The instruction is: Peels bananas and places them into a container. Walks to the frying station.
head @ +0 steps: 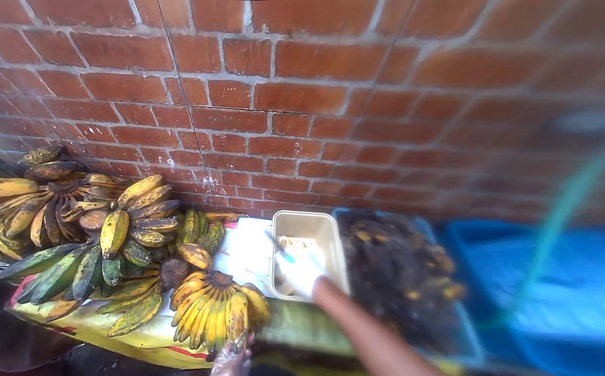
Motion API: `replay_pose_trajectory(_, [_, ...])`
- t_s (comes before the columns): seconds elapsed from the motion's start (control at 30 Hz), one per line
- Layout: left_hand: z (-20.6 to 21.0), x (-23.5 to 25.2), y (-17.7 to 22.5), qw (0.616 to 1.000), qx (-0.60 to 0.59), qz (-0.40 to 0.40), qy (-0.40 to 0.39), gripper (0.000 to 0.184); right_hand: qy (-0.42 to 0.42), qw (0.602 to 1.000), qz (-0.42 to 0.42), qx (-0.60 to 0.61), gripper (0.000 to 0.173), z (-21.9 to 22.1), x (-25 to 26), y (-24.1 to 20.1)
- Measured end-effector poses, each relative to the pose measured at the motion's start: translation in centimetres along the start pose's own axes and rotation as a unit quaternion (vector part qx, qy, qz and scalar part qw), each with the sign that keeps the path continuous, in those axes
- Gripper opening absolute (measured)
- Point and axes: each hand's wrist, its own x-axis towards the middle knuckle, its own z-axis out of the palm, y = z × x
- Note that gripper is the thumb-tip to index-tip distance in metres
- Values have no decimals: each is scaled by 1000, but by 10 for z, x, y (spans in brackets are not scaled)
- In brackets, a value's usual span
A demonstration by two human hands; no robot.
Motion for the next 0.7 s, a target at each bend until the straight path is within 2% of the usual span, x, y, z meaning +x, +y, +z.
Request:
replay_pose_trajectory(0.03, [-1,1,-2,999,18,17,20,30,31,999,33,-2,38,-17,19,9])
replay_pose_trajectory(0.13, [-4,6,-7,992,68,103,32,22,24,987,147,-58,35,-36,87,46])
replay_pose_trajectory(0.2, [-4,13,-7,983,92,158,29,19,-10,980,170,-105,36,-30,116,63])
replay_pose_trajectory(0.3, [2,16,-7,977,126,167,34,18,-64,968,178,-167,42,-22,137,61])
replay_pose_trajectory(0.4, [4,15,-17,972,176,124,95,18,-114,953,163,-229,37,-17,149,59])
replay_pose_trajectory(0.5, [11,14,-27,968,185,34,167,18,-143,944,140,-263,37,-17,159,66])
replay_pose_trajectory(0.57, [15,15,-30,973,124,-38,191,26,-154,942,126,-269,38,-20,160,68])
replay_pose_trajectory(0.7, [21,15,-26,976,-44,-151,150,34,-171,941,100,-275,36,-25,164,75])
